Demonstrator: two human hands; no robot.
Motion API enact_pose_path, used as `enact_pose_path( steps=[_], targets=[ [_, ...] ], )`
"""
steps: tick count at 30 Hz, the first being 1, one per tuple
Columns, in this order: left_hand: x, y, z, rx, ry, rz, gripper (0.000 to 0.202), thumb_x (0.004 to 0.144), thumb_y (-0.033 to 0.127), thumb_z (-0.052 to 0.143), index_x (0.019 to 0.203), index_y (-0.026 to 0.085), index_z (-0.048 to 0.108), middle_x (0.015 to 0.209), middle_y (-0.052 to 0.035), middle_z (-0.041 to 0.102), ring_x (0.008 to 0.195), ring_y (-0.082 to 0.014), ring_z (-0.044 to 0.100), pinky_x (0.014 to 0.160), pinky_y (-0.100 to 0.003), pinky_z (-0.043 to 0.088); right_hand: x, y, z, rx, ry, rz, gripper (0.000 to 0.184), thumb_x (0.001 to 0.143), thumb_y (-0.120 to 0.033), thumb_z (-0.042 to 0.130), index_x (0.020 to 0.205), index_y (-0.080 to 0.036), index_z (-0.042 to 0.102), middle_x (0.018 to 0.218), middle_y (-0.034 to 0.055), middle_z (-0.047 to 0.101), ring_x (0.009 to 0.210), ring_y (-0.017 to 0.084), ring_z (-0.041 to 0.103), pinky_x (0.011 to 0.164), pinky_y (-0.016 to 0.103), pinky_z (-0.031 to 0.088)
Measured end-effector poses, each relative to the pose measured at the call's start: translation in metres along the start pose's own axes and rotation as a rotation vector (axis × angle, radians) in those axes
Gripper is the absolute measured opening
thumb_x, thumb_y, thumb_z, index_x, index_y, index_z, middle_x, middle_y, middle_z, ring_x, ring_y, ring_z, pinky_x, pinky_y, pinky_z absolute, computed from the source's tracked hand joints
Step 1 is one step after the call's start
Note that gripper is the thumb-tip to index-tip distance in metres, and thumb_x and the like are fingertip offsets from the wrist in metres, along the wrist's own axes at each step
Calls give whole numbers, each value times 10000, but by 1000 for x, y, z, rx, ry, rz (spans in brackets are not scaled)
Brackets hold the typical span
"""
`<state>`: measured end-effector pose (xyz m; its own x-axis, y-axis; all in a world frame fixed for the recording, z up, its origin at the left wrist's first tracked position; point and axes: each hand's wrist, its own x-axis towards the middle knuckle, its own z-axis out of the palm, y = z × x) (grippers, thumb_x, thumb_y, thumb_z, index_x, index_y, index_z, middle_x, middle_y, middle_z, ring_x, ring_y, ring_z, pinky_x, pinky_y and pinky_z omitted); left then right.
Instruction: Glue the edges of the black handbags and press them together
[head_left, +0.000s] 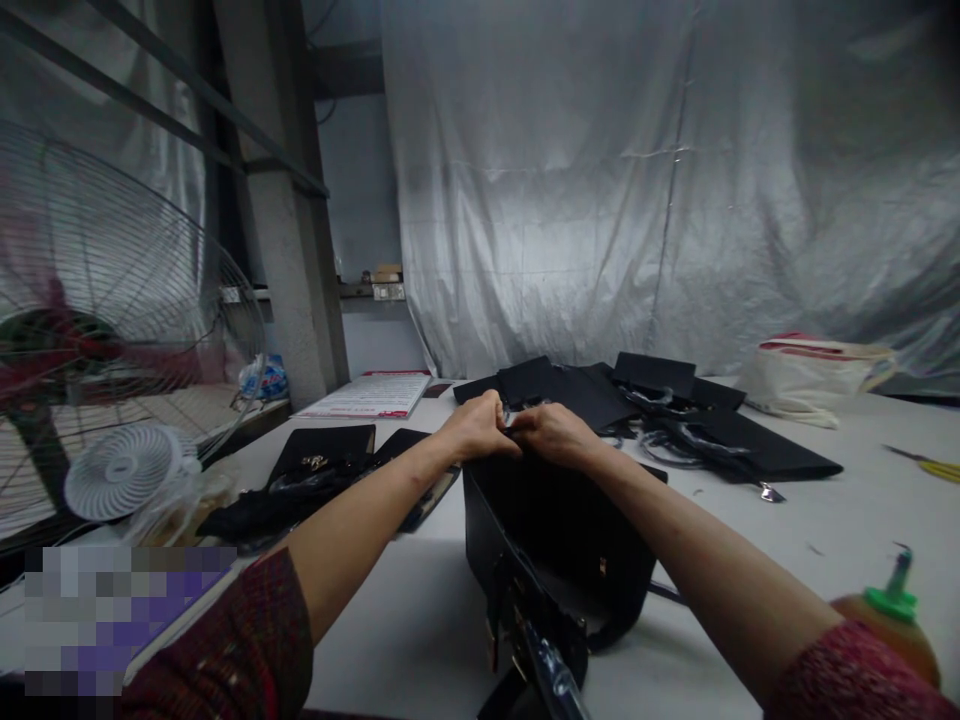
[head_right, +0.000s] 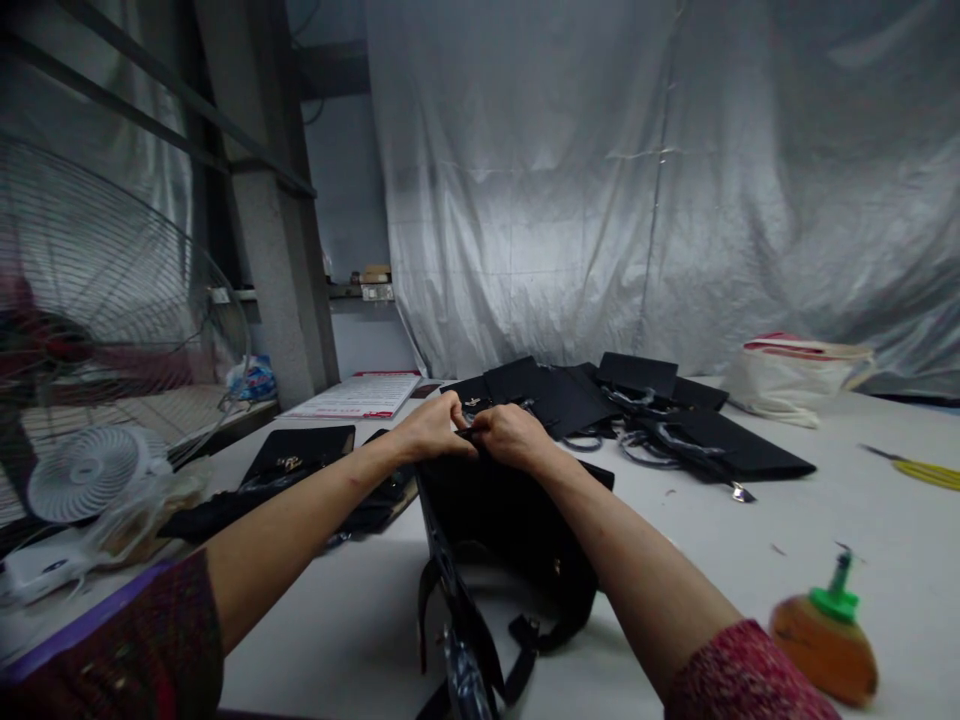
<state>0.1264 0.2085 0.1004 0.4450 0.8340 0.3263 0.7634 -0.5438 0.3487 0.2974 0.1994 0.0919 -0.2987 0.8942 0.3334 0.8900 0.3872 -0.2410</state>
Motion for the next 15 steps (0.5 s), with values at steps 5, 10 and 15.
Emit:
enact_pose_path(
  steps=[5, 10, 15],
  targets=[
    [-10, -20, -8, -104, -304, -46, 633, 510, 240, 787, 1065, 189, 488, 909, -7, 623, 800, -175, 596, 586, -218, 423, -17, 13, -14, -33, -11, 61, 207, 772, -246, 594, 890, -270, 762, 825, 17, 724, 819, 196, 644, 697, 250, 416],
    [-3, -22, -7, -20, -256, -22, 419, 579, 113, 686, 971, 185, 558, 952, -13, 630, 859, -180, 601, 638, -217, 429, -30, 24, -21, -29, -36, 112, 208, 790, -256, 590, 905, -254, 763, 826, 17, 717, 809, 189, 639, 701, 246, 414],
    [-6, -2, 0, 194, -4, 170, 412, 637, 34, 553, 1013, 204, 561, 1003, -39, 658, 926, -209, 611, 742, -264, 439, -30, 25, -19, -9, -22, 147, 213, 782, -274, 589, 902, -256, 764, 816, 10, 715, 799, 186, 635, 685, 239, 409]
  ],
)
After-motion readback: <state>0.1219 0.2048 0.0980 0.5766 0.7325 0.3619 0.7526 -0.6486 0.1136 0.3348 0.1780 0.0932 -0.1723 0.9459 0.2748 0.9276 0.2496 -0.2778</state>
